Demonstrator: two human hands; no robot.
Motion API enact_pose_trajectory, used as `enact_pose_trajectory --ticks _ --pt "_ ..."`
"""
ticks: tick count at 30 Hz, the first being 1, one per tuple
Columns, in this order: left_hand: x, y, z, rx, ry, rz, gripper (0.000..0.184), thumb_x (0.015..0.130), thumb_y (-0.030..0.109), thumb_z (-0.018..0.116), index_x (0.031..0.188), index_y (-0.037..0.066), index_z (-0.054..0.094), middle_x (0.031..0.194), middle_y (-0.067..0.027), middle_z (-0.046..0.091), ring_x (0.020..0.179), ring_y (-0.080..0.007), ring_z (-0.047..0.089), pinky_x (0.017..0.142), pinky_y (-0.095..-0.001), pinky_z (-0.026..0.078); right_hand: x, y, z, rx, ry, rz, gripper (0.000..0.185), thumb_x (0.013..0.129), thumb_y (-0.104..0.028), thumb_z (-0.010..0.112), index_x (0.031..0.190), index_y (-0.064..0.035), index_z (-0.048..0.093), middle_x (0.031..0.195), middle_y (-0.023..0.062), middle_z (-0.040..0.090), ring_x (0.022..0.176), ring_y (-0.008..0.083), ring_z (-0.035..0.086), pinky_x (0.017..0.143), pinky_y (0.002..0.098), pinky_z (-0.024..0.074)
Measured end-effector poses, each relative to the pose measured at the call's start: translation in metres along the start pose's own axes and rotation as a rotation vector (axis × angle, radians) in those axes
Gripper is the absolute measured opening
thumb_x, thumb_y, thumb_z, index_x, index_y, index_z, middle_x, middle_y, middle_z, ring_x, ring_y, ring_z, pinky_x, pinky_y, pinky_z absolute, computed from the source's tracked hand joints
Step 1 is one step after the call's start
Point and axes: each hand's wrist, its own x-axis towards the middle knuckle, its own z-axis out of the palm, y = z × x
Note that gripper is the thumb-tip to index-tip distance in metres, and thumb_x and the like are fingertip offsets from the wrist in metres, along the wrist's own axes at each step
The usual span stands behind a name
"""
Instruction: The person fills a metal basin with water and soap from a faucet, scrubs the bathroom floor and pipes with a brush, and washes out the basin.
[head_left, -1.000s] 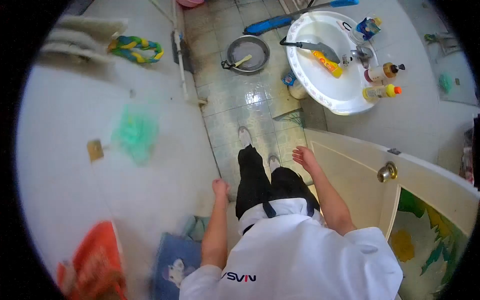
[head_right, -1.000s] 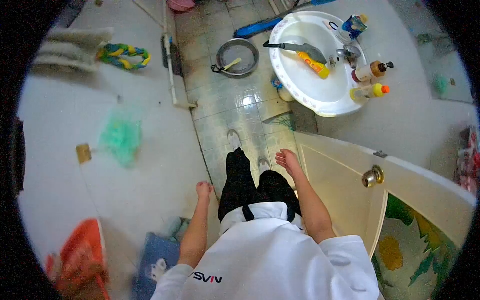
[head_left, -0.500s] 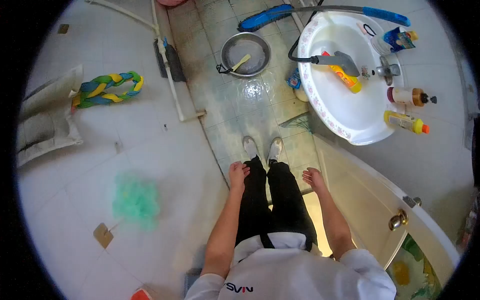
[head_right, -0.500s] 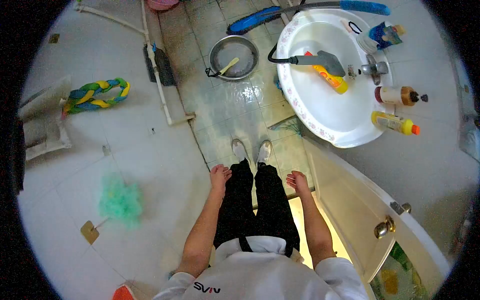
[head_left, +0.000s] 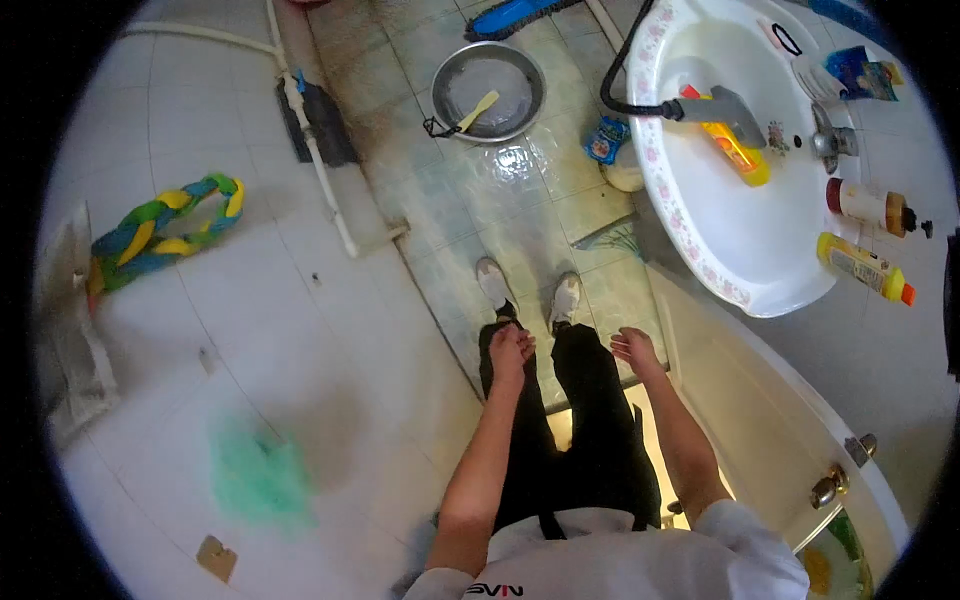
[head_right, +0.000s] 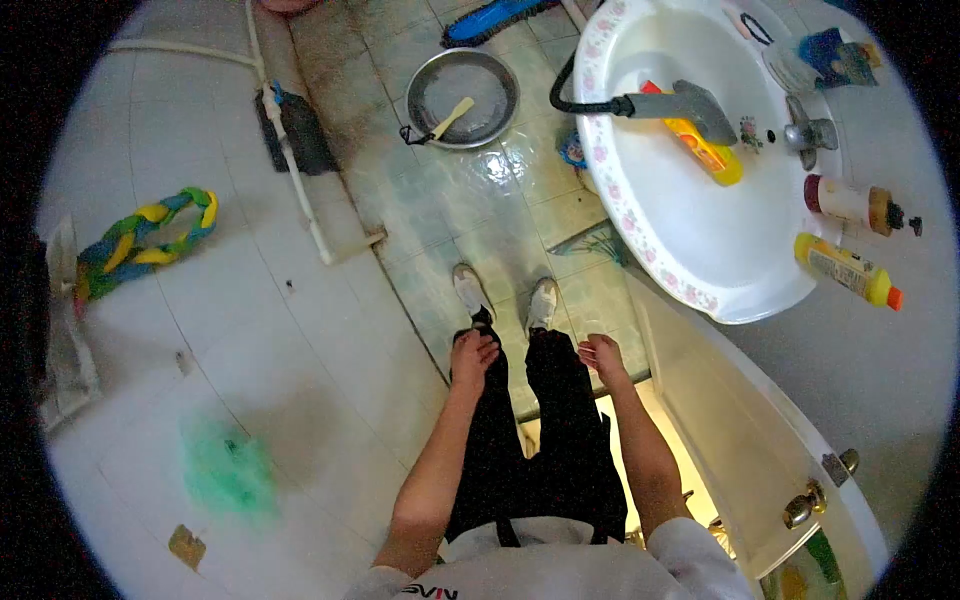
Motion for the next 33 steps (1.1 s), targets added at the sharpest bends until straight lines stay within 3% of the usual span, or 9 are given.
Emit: enact_pose_trajectory --ticks 4,6,9,11,14,18,24,27,33 --pt "0.021 0.008 -0.014 -0.051 0.009 -0.089 0.031 0.089 0.022 0.048 0.113 0.002 0.044 0.093 -0.0132 0.053 0.084 -0.0235 0.055 0.077 -0.0360 0.048 -0.033 -0.006 0.033 -0.149 -0.053 -0.126 0.023 0.083 -0.010 0.050 0.103 -0.0006 0.048 0.084 0.0110 0.060 0.071 0.0174 0.060 0.059 0.0273 0.0496" --pt "0.029 0.023 -0.016 -0.008 0.022 -0.102 0.034 0.089 0.021 0.047 0.114 -0.001 0.041 0.094 -0.0142 0.053 0.083 -0.0238 0.055 0.076 -0.0361 0.048 -0.078 -0.032 0.073 -0.160 -0.162 -0.175 0.022 0.085 -0.010 0.050 0.105 -0.0014 0.048 0.089 0.0098 0.058 0.075 0.0165 0.059 0.066 0.0261 0.0490" --pt "0.041 0.052 -0.024 0.057 0.064 -0.112 0.029 0.089 0.017 0.046 0.109 -0.003 0.040 0.088 -0.0136 0.051 0.067 -0.0228 0.053 0.059 -0.0350 0.048 -0.164 -0.119 0.135 -0.066 -0.253 -0.645 0.022 0.086 -0.006 0.047 0.107 -0.0002 0.047 0.086 0.0080 0.058 0.074 0.0143 0.058 0.065 0.0250 0.0480" --pt "0.060 0.067 -0.033 0.124 0.021 -0.069 0.028 0.088 0.015 0.047 0.108 -0.003 0.040 0.085 -0.0131 0.050 0.064 -0.0222 0.052 0.054 -0.0340 0.046 -0.194 -0.189 0.152 -0.304 0.049 -1.021 0.022 0.086 -0.007 0.048 0.107 0.0008 0.048 0.084 0.0077 0.058 0.071 0.0125 0.058 0.062 0.0238 0.0462" --pt "0.047 0.095 -0.016 0.196 0.071 0.017 0.027 0.087 0.012 0.049 0.108 -0.001 0.039 0.081 -0.0126 0.050 0.060 -0.0207 0.051 0.049 -0.0310 0.045 -0.200 -0.280 0.160 -0.092 0.428 -1.246 0.022 0.085 -0.011 0.051 0.104 0.0017 0.052 0.084 0.0091 0.059 0.066 0.0129 0.058 0.060 0.0235 0.0460" --pt "0.053 0.121 -0.007 0.196 0.126 0.059 0.026 0.087 0.010 0.047 0.110 -0.001 0.039 0.084 -0.0139 0.050 0.059 -0.0200 0.051 0.047 -0.0297 0.044 -0.159 -0.315 0.108 0.085 0.203 -0.835 0.024 0.084 -0.010 0.052 0.105 0.0017 0.052 0.087 0.0091 0.059 0.072 0.0148 0.058 0.064 0.0252 0.0485" --pt "0.064 0.164 0.006 0.088 0.156 0.020 0.028 0.088 0.011 0.046 0.113 0.001 0.041 0.092 -0.0152 0.051 0.065 -0.0220 0.055 0.052 -0.0323 0.049 -0.189 -0.291 0.208 -0.115 0.061 -1.074 0.022 0.086 -0.004 0.046 0.107 0.0009 0.048 0.091 0.0074 0.056 0.076 0.0127 0.056 0.068 0.0256 0.0469" --pt "0.070 0.200 0.022 0.015 0.232 0.044 0.028 0.088 0.013 0.048 0.112 0.001 0.041 0.096 -0.0162 0.050 0.067 -0.0228 0.054 0.057 -0.0339 0.050 -0.116 -0.277 0.270 -0.106 -0.140 -0.897 0.022 0.086 -0.006 0.046 0.107 0.0006 0.046 0.092 0.0076 0.055 0.076 0.0145 0.057 0.067 0.0261 0.0480" --pt "0.140 0.258 0.031 -0.199 0.179 0.102 0.031 0.087 0.018 0.053 0.110 0.001 0.043 0.095 -0.0144 0.054 0.078 -0.0250 0.058 0.069 -0.0370 0.051 0.131 -0.265 0.371 -0.057 -0.149 -0.330 0.022 0.084 -0.010 0.048 0.105 -0.0017 0.048 0.090 0.0105 0.057 0.075 0.0184 0.058 0.066 0.0305 0.0500"
